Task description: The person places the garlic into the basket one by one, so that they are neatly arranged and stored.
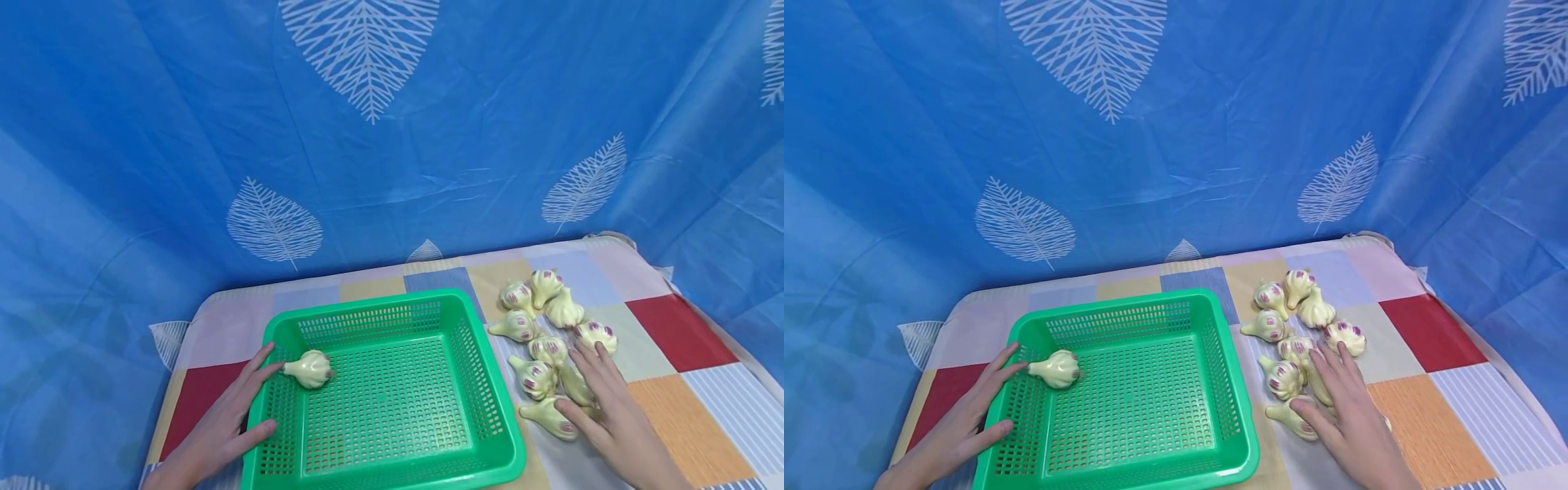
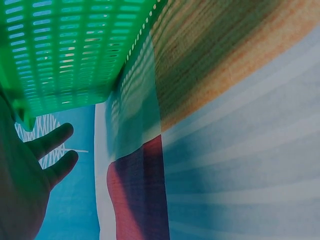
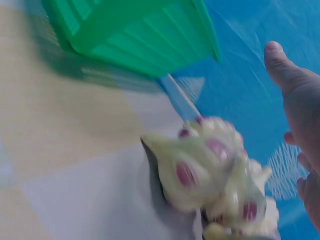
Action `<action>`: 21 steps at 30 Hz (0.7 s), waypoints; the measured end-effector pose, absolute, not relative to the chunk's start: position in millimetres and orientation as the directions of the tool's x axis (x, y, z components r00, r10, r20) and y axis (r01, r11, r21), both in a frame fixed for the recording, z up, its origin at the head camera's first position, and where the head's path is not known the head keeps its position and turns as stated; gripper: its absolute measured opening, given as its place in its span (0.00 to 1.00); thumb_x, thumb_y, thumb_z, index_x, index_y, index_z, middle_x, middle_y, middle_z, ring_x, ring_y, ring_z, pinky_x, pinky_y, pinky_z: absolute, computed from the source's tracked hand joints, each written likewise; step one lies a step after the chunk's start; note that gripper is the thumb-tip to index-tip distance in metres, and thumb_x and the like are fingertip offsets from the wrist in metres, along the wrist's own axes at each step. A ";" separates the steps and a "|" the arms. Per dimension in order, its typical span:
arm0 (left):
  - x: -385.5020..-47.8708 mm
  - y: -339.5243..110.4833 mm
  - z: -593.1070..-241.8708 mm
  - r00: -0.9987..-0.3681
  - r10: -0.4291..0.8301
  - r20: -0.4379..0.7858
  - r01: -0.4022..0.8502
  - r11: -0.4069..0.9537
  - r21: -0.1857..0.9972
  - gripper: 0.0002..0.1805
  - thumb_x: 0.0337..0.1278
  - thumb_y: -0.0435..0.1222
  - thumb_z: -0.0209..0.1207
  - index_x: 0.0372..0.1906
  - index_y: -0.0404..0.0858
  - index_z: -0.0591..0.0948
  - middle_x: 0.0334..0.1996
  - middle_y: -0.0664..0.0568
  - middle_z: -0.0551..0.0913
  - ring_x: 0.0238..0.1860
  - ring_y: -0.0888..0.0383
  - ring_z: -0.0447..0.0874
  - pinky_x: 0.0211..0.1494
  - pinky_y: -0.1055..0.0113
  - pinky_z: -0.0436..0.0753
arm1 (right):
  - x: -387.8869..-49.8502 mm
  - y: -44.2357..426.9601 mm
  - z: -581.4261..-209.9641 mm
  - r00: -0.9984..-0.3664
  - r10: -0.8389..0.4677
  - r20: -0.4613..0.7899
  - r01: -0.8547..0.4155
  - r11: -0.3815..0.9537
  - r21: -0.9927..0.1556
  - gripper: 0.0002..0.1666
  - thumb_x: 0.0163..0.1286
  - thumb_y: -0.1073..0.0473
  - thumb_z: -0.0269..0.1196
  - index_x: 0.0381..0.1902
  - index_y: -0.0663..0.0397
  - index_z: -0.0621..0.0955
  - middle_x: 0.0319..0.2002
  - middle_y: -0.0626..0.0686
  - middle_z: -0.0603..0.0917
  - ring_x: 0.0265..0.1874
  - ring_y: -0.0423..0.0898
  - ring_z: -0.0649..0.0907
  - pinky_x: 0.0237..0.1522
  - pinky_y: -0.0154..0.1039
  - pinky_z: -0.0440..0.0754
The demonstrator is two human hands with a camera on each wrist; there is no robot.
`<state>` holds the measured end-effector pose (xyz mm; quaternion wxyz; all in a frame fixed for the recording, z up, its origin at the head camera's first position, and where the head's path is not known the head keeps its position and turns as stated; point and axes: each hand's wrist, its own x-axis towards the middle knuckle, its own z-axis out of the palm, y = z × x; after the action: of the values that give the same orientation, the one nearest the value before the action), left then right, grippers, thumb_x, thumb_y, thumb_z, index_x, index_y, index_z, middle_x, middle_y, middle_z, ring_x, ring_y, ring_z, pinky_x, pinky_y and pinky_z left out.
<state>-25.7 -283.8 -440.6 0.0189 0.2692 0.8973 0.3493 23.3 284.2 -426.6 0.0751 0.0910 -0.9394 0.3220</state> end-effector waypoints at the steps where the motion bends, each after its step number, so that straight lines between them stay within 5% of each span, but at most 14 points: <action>1: -25.5 -283.9 -441.2 -0.854 0.496 0.156 0.471 0.611 0.637 0.43 0.58 0.39 0.66 0.78 0.43 0.61 0.81 0.48 0.46 0.75 0.69 0.46 0.50 0.59 0.85 | 25.2 288.5 -428.3 -0.970 -0.114 0.216 -0.223 0.768 -0.600 0.51 0.66 0.59 0.71 0.80 0.52 0.58 0.77 0.64 0.57 0.78 0.61 0.42 0.68 0.75 0.41; 11: -25.3 -284.1 -441.9 -0.856 0.495 0.149 0.464 0.609 0.643 0.43 0.58 0.37 0.65 0.78 0.43 0.61 0.81 0.48 0.47 0.75 0.70 0.46 0.51 0.59 0.85 | 45.7 327.2 -450.5 -0.979 0.054 0.196 -0.084 0.773 -0.629 0.50 0.69 0.61 0.67 0.80 0.58 0.54 0.75 0.71 0.57 0.79 0.49 0.41 0.66 0.76 0.39; 21: -25.5 -284.0 -442.5 -0.854 0.496 0.155 0.474 0.622 0.623 0.43 0.58 0.38 0.65 0.77 0.42 0.61 0.81 0.48 0.47 0.75 0.68 0.47 0.52 0.59 0.85 | 61.6 358.9 -466.7 -0.957 0.284 -0.057 0.265 0.777 -0.572 0.57 0.74 0.44 0.60 0.80 0.64 0.40 0.75 0.77 0.44 0.71 0.78 0.48 0.59 0.82 0.51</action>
<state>-25.5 -284.0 -442.5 0.0161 0.2694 0.9004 0.3412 61.6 358.9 -466.7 0.0162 -0.1457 -0.9424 0.3007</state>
